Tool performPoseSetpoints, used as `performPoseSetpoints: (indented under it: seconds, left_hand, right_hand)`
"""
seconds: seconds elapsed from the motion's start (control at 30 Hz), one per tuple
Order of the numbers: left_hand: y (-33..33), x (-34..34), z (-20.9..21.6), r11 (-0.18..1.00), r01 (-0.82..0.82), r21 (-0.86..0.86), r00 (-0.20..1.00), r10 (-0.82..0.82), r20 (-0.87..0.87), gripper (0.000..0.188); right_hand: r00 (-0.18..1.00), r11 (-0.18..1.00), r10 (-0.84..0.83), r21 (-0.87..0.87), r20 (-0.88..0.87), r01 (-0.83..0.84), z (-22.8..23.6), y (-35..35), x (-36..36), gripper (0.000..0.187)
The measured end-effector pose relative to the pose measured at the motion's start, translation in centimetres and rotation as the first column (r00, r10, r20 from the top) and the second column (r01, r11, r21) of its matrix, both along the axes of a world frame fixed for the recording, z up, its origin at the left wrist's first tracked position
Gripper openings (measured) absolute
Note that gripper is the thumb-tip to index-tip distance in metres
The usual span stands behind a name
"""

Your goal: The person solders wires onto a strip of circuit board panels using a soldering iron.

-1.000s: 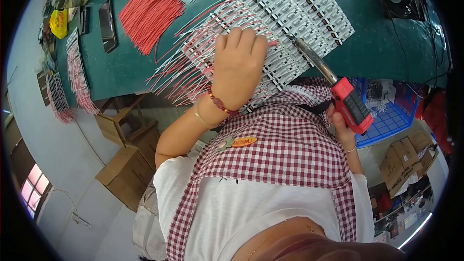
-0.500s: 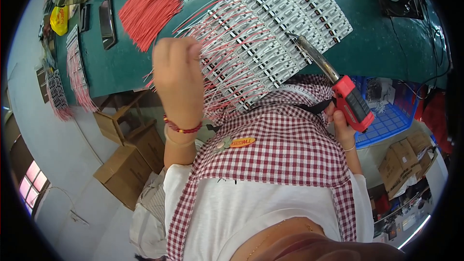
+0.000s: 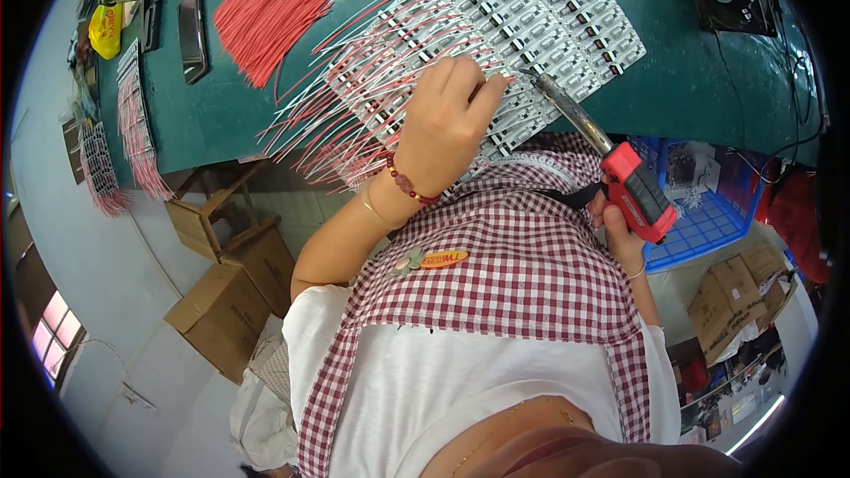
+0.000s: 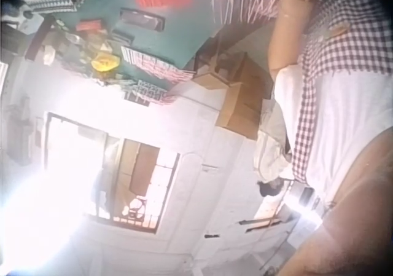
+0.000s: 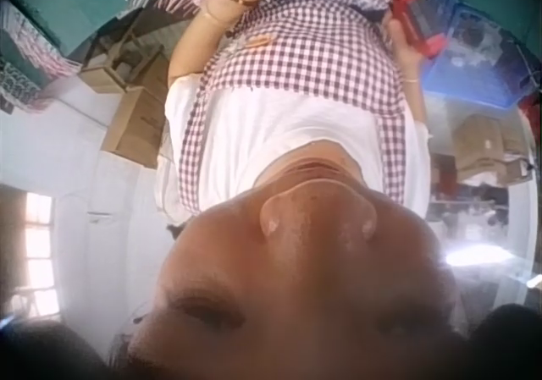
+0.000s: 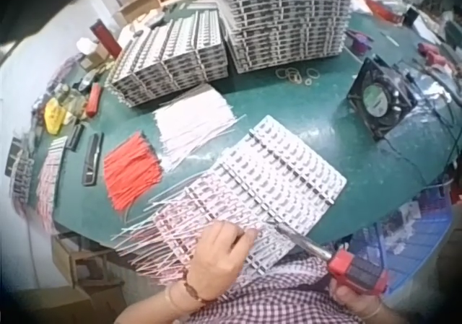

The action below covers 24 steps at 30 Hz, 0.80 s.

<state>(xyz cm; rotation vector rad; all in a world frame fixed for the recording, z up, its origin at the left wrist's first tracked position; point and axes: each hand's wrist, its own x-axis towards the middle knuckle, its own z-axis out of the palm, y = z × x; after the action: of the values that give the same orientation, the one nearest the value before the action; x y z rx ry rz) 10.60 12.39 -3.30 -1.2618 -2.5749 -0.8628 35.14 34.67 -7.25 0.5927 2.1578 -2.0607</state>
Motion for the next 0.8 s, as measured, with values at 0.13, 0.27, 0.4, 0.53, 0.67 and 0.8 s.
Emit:
performPoseSetpoints:
  seconds: [0.13,0.27,0.4,0.53,0.67,0.8]
  left_hand:
    - [0.3,0.2,-0.2,1.0,-0.002,0.014,1.0,0.002,0.0,0.025]
    - [0.3,0.3,-0.1,1.0,-0.011,0.008,1.0,0.01,0.016,0.026]
    - [0.0,0.4,-0.3,1.0,-0.001,0.0,1.0,0.001,0.025,0.024]
    - [0.1,0.2,-0.4,1.0,0.026,-0.001,0.999,-0.026,0.031,0.022]
    - [0.1,0.2,-0.4,1.0,0.023,0.0,0.999,-0.023,0.039,0.022]
    - [0.3,0.2,-0.2,1.0,-0.001,-0.003,1.0,0.002,0.029,0.021]
  right_hand:
    - [0.999,0.994,0.048,0.103,-0.009,-0.046,0.6,-0.3,-0.9,0.04]
    - [0.998,0.918,-0.03,0.393,-0.051,0.048,-0.1,-0.9,-1.4,0.021]
    - [0.991,0.921,0.094,0.386,-0.096,-0.05,1.1,-0.4,-1.9,0.014]
    - [0.974,0.881,0.141,0.471,-0.175,-0.043,1.0,-0.2,-1.6,0.017]
    - [0.994,0.942,0.012,0.334,-0.113,0.027,0.4,0.2,-0.3,0.022]
    - [0.996,0.985,-0.045,0.164,-0.083,0.058,0.6,-0.2,-0.4,0.024]
